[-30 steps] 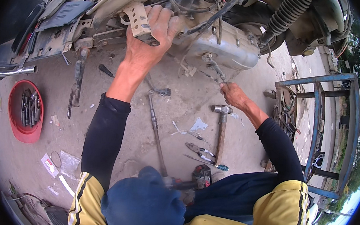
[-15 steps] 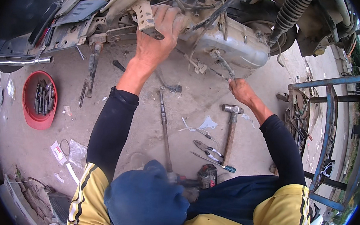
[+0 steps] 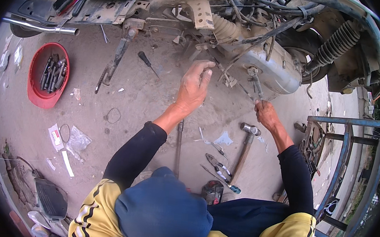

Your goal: The person is repairing a motorcycle. They use a hammer to tap a metal bracket and a wrench to tighten bolts on the motorcycle's frame.

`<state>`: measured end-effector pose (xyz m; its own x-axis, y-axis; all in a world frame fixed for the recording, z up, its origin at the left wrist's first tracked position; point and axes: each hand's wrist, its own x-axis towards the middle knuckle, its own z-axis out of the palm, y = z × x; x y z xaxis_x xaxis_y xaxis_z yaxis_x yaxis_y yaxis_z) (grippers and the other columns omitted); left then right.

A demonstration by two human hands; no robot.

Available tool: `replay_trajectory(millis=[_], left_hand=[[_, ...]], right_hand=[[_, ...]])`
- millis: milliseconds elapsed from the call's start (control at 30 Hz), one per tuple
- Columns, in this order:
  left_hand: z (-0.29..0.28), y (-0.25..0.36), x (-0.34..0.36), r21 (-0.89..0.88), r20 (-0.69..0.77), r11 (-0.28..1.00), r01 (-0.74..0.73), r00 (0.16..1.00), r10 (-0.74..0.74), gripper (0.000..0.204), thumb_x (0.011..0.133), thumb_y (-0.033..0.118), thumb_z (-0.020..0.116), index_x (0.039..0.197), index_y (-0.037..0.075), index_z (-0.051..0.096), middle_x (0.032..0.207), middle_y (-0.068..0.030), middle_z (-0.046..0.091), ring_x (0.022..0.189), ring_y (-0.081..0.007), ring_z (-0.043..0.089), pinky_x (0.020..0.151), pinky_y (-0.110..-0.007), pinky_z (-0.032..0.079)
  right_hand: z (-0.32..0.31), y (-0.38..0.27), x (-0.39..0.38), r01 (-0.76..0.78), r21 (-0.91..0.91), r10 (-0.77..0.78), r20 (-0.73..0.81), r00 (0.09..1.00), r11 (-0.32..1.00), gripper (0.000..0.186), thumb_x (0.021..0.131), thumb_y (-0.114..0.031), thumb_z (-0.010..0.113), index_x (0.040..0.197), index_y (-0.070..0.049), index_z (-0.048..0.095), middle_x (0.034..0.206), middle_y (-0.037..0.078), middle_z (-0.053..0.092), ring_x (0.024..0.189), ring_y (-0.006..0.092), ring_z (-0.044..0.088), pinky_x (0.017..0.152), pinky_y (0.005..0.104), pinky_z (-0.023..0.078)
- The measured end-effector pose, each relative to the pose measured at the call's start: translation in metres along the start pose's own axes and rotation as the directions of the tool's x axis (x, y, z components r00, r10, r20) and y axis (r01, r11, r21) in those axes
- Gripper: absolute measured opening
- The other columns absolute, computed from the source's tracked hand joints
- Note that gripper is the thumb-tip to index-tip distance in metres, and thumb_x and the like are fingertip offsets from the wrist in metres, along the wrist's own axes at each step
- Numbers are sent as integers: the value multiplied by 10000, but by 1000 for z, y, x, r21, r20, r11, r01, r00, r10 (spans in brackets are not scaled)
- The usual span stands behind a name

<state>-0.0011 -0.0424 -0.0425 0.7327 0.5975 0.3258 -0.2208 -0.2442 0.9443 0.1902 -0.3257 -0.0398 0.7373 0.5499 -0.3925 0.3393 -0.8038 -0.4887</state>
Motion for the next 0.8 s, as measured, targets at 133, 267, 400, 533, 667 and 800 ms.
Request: replay_trajectory(millis=[133,267,400,533,667,800], left_hand=[[10,2,18,-382,24,889,253,964,-265,303,1079,169,533,1295,-30,607,1138,-121,708,894,-154,654,820,-316,556],[6,-7,33,-522,-39,778,349,902,-430,290,1039,105,589,1290,-41,587,1141,-124,685,944,-150,646,808,-316,555],[-1,-22,38,-394,-259,886,244,896,-362,356,984,62,666,1310,-26,552,1180,-115,647,1040,-144,626,854,-299,543],[-13,-15,42,-582,-175,780,229,902,-395,352,961,70,711,1267,-11,556,1174,-101,635,1077,-131,615,923,-280,524],[-12,-20,41,-664,-105,707,245,905,-412,274,914,40,748,1151,9,614,1134,-80,648,988,-140,641,882,-301,544],[-4,-29,39,-681,-174,712,171,906,-385,201,924,0,705,1112,13,635,1072,-89,641,949,-170,665,847,-308,558]], right_hand=[[-4,-7,-7,-135,164,130,38,991,977,502,1079,-408,494,830,19,583,601,83,534,510,214,531,517,391,436],[-10,-19,-7,-157,97,151,65,986,983,489,1082,-384,488,834,27,580,611,90,539,502,209,530,510,384,445],[-14,-37,-10,-221,75,214,92,972,972,464,1081,-371,493,852,24,576,617,88,535,503,196,531,497,363,444],[-21,-38,-14,-326,156,303,155,940,932,436,1082,-365,501,851,1,555,603,53,510,487,172,511,474,334,417],[-26,-35,-18,-380,82,361,182,915,921,433,1095,-415,476,885,-42,545,596,16,469,500,153,494,474,316,390],[-25,-62,-14,-457,96,437,179,882,884,426,1092,-417,490,877,-56,558,602,-1,472,508,143,485,489,315,378]])
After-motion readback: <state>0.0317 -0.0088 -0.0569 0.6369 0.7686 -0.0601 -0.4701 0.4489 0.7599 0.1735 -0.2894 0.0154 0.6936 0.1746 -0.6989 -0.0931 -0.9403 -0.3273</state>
